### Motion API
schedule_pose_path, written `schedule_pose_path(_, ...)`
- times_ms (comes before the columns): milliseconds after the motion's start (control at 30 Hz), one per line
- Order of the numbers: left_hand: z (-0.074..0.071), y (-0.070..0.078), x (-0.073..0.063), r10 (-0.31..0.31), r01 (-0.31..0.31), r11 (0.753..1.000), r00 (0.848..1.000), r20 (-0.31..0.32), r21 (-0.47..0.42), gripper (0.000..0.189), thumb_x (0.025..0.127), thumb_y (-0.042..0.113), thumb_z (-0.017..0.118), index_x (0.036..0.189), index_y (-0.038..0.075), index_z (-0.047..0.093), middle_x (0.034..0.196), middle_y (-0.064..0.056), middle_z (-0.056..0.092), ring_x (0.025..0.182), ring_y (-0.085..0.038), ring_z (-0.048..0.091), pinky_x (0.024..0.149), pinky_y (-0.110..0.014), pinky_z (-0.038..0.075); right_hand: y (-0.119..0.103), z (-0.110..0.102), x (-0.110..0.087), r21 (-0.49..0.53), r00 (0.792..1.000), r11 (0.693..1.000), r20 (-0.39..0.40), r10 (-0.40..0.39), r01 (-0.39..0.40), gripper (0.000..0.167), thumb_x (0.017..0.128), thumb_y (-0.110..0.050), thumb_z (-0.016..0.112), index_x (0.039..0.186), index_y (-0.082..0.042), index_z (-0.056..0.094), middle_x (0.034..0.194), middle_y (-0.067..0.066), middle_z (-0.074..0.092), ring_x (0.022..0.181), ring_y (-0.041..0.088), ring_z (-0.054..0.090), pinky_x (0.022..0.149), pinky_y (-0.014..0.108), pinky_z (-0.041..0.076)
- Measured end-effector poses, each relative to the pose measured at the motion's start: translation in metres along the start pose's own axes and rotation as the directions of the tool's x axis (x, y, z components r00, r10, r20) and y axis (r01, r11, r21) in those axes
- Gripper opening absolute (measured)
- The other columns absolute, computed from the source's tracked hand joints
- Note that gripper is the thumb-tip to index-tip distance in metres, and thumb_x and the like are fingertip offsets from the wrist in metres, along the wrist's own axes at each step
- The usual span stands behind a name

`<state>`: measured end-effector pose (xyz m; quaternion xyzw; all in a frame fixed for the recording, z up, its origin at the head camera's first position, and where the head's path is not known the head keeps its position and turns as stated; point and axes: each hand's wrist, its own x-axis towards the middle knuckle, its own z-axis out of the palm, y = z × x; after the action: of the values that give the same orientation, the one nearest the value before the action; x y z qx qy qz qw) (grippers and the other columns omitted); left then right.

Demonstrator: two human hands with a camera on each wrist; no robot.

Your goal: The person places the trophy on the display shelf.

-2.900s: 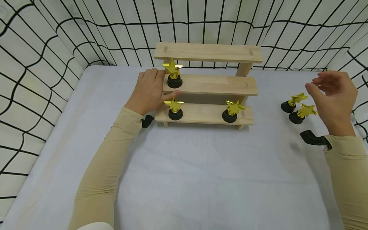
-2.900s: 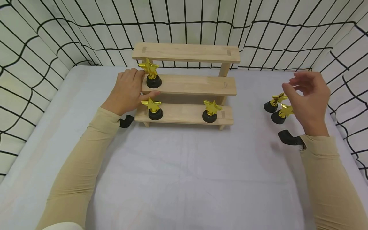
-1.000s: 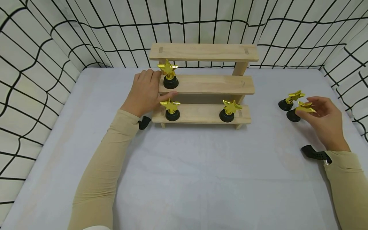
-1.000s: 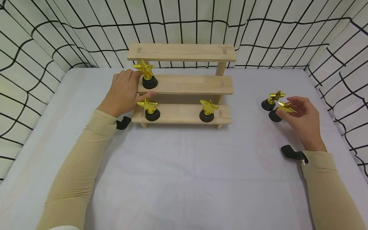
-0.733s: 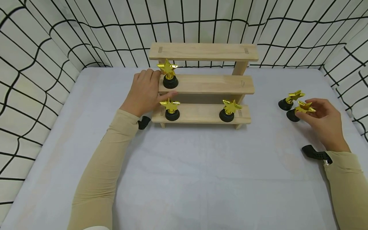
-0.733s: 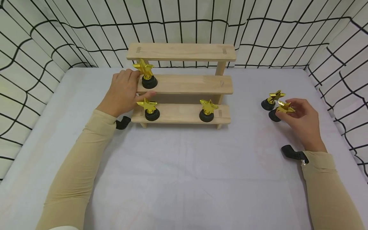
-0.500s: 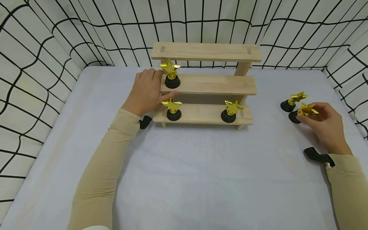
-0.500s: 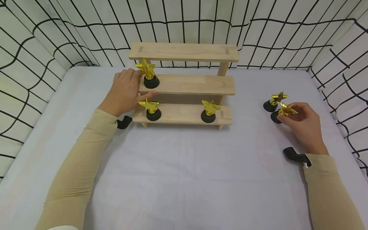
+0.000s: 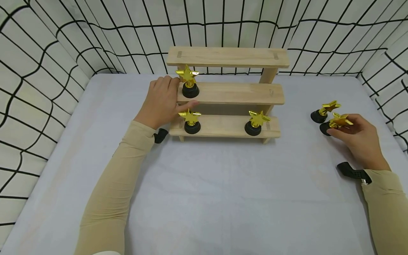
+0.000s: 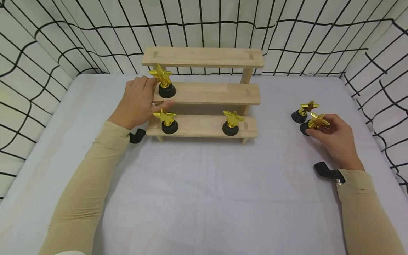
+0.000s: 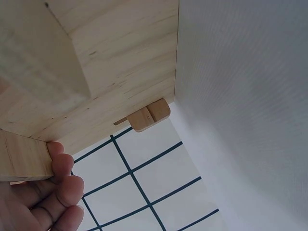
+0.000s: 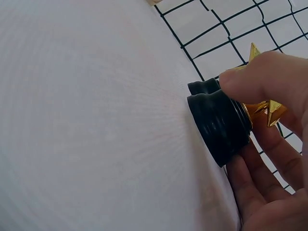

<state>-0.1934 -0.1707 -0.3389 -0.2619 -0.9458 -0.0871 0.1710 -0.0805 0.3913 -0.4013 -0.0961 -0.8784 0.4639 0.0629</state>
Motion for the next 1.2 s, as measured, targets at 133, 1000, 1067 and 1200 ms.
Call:
schedule_pose_path(133, 0.0001, -0.0004, -0.0002, -0.003, 0.003, 1.0, 1.0, 0.005, -0.004, 0.085, 0.09, 0.066, 0.068, 0.134, -0.005, 0.056, 0.111, -0.022, 0.062, 0.104, -0.04, 0.058, 0.092, -0.054, 0.044, 0.0005, -0.0009, 0.001, 0.005, 1.0, 1.0, 0.015, 0.004, -0.004, 0.039, 0.089, -0.011, 0.081, 0.119, -0.027, 0.062, 0.107, -0.028, 0.061, 0.088, -0.016, 0.063, 0.076, 0.0, 0.047)
schedule_pose_path(1000, 0.0002, -0.0009, -0.0004, -0.02, 0.02, 1.0, 1.0, 0.023, -0.014, 0.083, 0.09, 0.067, 0.067, 0.131, -0.004, 0.056, 0.112, -0.022, 0.061, 0.103, -0.04, 0.057, 0.09, -0.052, 0.042, -0.0052, 0.0009, -0.0032, -0.064, 1.0, 0.998, 0.021, -0.003, 0.005, 0.042, 0.088, -0.012, 0.082, 0.118, -0.033, 0.06, 0.107, -0.027, 0.055, 0.09, -0.016, 0.058, 0.077, -0.003, 0.043)
schedule_pose_path(1067, 0.0005, -0.001, -0.0005, -0.016, 0.016, 1.0, 1.0, 0.017, -0.016, 0.083, 0.09, 0.067, 0.067, 0.129, -0.005, 0.057, 0.111, -0.022, 0.061, 0.102, -0.04, 0.057, 0.089, -0.052, 0.042, -0.0053, 0.0008, -0.0031, -0.068, 1.0, 0.998, 0.02, -0.007, 0.009, 0.043, 0.089, -0.012, 0.082, 0.117, -0.034, 0.059, 0.107, -0.027, 0.055, 0.09, -0.017, 0.057, 0.077, -0.003, 0.043)
schedule_pose_path(1200, 0.001, -0.0012, -0.0009, -0.002, 0.002, 1.0, 1.0, 0.001, -0.014, 0.082, 0.09, 0.066, 0.068, 0.127, -0.005, 0.057, 0.109, -0.023, 0.061, 0.101, -0.039, 0.056, 0.088, -0.052, 0.043, -0.0029, 0.001, -0.0024, -0.087, 1.0, 0.996, 0.013, -0.008, 0.009, 0.042, 0.088, -0.015, 0.083, 0.118, -0.034, 0.06, 0.107, -0.028, 0.055, 0.09, -0.017, 0.057, 0.077, -0.003, 0.043)
